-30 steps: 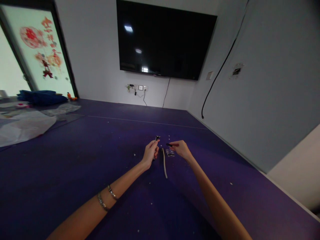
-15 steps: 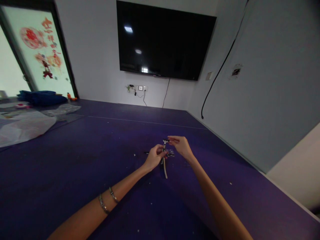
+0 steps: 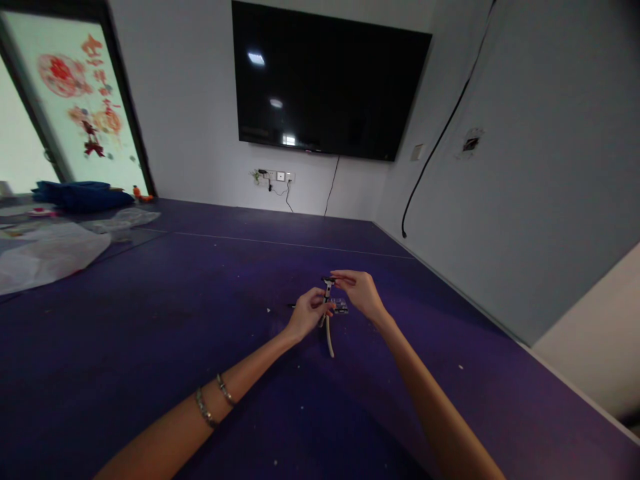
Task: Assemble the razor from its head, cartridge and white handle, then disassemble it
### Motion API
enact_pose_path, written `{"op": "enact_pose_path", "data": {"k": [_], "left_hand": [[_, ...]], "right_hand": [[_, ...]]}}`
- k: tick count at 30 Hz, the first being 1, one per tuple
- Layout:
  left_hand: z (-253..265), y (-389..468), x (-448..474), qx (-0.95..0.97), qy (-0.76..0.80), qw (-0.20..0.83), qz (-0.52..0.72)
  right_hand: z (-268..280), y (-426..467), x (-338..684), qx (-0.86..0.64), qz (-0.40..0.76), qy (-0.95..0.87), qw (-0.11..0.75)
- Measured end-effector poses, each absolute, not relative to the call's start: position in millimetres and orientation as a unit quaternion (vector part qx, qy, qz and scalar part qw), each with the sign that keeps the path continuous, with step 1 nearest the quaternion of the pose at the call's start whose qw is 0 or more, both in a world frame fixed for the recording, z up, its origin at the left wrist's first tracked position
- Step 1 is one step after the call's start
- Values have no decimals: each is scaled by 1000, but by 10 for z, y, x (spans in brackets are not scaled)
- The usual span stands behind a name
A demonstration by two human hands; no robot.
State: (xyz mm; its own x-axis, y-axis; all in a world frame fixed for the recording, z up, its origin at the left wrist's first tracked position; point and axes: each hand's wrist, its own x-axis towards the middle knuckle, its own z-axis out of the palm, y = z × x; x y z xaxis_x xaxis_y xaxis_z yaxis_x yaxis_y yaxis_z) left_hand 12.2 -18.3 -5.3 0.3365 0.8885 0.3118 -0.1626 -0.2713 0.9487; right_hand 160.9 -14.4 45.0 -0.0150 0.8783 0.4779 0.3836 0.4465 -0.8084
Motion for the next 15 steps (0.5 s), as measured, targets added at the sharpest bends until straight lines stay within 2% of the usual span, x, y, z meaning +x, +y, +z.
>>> {"op": "enact_pose_path", "data": {"k": [15], "left_hand": [[-39, -184, 118, 616, 294, 534, 499]], "right_hand": [[458, -154, 1599, -475, 227, -676, 516]]}}
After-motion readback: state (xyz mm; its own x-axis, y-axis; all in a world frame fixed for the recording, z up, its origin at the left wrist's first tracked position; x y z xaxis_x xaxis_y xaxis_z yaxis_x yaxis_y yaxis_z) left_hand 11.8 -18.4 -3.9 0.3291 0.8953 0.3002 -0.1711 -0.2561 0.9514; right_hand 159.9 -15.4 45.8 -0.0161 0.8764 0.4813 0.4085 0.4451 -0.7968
